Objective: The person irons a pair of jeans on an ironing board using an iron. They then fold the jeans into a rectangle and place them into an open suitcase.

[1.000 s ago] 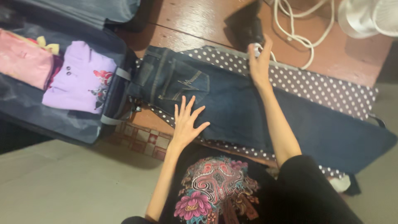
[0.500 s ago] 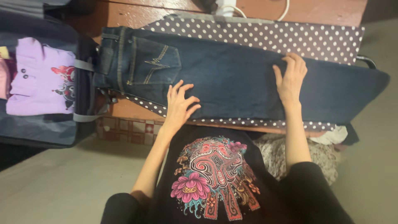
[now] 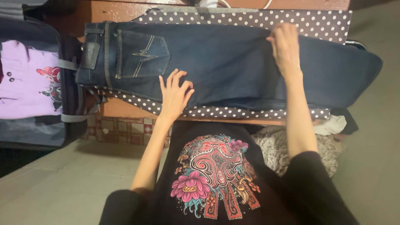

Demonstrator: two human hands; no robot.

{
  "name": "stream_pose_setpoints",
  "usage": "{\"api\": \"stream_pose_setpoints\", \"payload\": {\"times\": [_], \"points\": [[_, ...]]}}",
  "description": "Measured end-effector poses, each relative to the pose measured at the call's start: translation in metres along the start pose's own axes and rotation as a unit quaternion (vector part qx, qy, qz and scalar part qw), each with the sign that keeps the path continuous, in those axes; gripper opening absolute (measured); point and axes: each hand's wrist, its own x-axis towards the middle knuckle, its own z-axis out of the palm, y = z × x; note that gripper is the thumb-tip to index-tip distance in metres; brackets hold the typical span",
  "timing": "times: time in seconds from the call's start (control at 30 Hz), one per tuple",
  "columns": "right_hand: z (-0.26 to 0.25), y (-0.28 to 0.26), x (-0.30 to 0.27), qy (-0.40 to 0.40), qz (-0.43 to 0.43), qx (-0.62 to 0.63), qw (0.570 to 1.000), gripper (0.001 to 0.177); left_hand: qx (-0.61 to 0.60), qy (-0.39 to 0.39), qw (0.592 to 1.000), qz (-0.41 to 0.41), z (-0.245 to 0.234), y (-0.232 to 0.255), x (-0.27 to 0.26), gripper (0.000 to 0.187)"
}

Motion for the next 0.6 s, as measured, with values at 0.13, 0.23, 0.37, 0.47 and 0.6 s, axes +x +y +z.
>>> {"api": "stream_pose_setpoints", "payload": {"times": [0.13,0.23,0.37,0.47,0.6], "points": [[-0.002,-0.006,-0.009,-0.039,0.015,0.036,0.998,0.033,0.015,-0.010,1.000,0.006,-0.003,0.001,-0.005,0.038],[-0.023,-0.031,-0.052,-0.059,0.026,0.058,0.996,0.065,-0.036,-0.019,0.998,0.042,-0.008,0.013,-0.015,0.057],[-0.058,-0.053,-0.107,-0.141,-0.010,0.033,0.989,0.078,-0.022,-0.027,0.995,0.093,0.001,0.032,-0.025,0.062],[-0.060,-0.046,-0.119,-0.145,-0.012,-0.053,0.988,0.062,0.080,-0.016,0.989,0.126,0.022,0.034,-0.018,0.044],[-0.065,-0.039,-0.127,-0.186,-0.112,-0.068,0.974,0.051,0.170,-0.042,0.969,0.172,0.033,0.026,0.002,0.043]]}}
